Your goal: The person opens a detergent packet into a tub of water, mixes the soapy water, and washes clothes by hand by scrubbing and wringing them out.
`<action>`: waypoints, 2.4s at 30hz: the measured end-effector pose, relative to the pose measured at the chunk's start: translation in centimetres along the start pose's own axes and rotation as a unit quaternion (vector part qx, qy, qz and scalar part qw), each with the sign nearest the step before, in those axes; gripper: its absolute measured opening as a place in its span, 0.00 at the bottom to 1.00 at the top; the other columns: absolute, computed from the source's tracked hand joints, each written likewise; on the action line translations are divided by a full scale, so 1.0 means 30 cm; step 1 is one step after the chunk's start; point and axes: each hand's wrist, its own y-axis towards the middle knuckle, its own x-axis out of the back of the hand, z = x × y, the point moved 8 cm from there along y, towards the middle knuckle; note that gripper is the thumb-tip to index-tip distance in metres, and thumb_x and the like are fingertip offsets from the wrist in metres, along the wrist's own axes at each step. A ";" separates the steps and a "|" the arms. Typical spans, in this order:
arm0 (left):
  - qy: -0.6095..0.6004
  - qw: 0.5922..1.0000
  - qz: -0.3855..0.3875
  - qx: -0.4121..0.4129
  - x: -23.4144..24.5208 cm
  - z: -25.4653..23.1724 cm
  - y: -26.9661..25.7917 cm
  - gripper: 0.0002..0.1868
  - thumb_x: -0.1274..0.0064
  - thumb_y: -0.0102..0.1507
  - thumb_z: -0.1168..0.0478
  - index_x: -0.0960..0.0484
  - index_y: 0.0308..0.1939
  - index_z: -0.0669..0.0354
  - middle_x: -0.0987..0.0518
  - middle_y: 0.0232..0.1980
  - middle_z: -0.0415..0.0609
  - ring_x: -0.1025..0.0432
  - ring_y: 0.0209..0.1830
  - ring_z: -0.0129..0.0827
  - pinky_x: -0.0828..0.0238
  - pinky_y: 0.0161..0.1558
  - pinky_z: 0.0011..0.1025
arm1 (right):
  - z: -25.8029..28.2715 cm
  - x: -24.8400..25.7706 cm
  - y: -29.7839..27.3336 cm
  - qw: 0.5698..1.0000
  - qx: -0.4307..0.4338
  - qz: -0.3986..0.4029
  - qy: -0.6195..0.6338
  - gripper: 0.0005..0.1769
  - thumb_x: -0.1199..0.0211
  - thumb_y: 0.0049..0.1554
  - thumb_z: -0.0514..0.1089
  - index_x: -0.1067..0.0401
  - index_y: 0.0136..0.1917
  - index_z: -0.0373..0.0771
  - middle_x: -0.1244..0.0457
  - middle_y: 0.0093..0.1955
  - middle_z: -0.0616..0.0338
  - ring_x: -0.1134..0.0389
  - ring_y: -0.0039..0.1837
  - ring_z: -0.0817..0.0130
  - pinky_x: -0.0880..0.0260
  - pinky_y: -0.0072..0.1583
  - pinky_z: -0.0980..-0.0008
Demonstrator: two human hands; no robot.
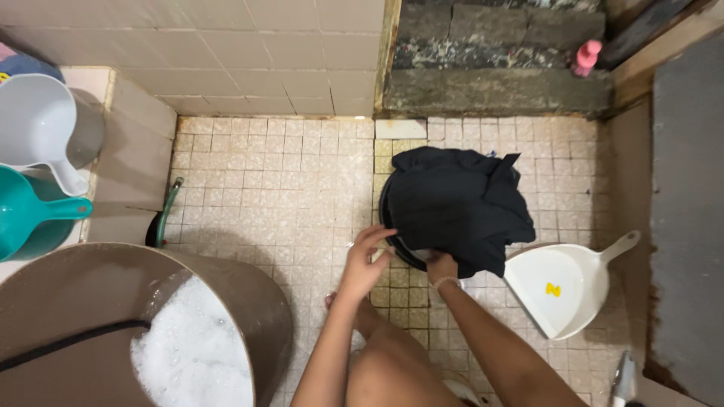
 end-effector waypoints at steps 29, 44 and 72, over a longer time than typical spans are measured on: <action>0.435 0.853 0.289 0.020 -0.328 0.020 0.197 0.53 0.52 0.60 0.76 0.50 0.76 0.11 0.64 0.85 0.31 0.60 0.84 0.50 0.42 0.70 0.56 | -0.021 -0.295 -0.065 0.641 -0.240 0.149 0.713 0.29 0.54 0.64 0.55 0.39 0.76 0.47 0.40 0.75 0.63 0.38 0.73 0.66 0.36 0.69 0.65; 0.013 0.952 0.252 0.173 -0.140 0.031 0.096 0.39 0.46 0.63 0.55 0.41 0.77 0.32 0.46 0.81 0.44 0.47 0.77 0.48 0.38 0.68 0.43 | 0.586 0.650 -0.667 0.804 0.003 0.238 0.544 0.30 0.44 0.39 0.26 0.25 0.57 0.28 0.29 0.47 0.51 0.28 0.45 0.65 0.27 0.48 0.66; 0.080 0.922 -0.345 -0.155 0.942 -0.796 -1.239 0.33 0.39 0.64 0.50 0.27 0.65 0.70 0.25 0.65 0.60 0.27 0.66 0.48 0.31 0.67 0.42 | 1.652 0.569 -1.462 0.710 0.544 0.360 0.266 0.20 0.38 0.52 0.37 0.27 0.58 0.32 0.31 0.53 0.55 0.29 0.54 0.67 0.27 0.56 0.68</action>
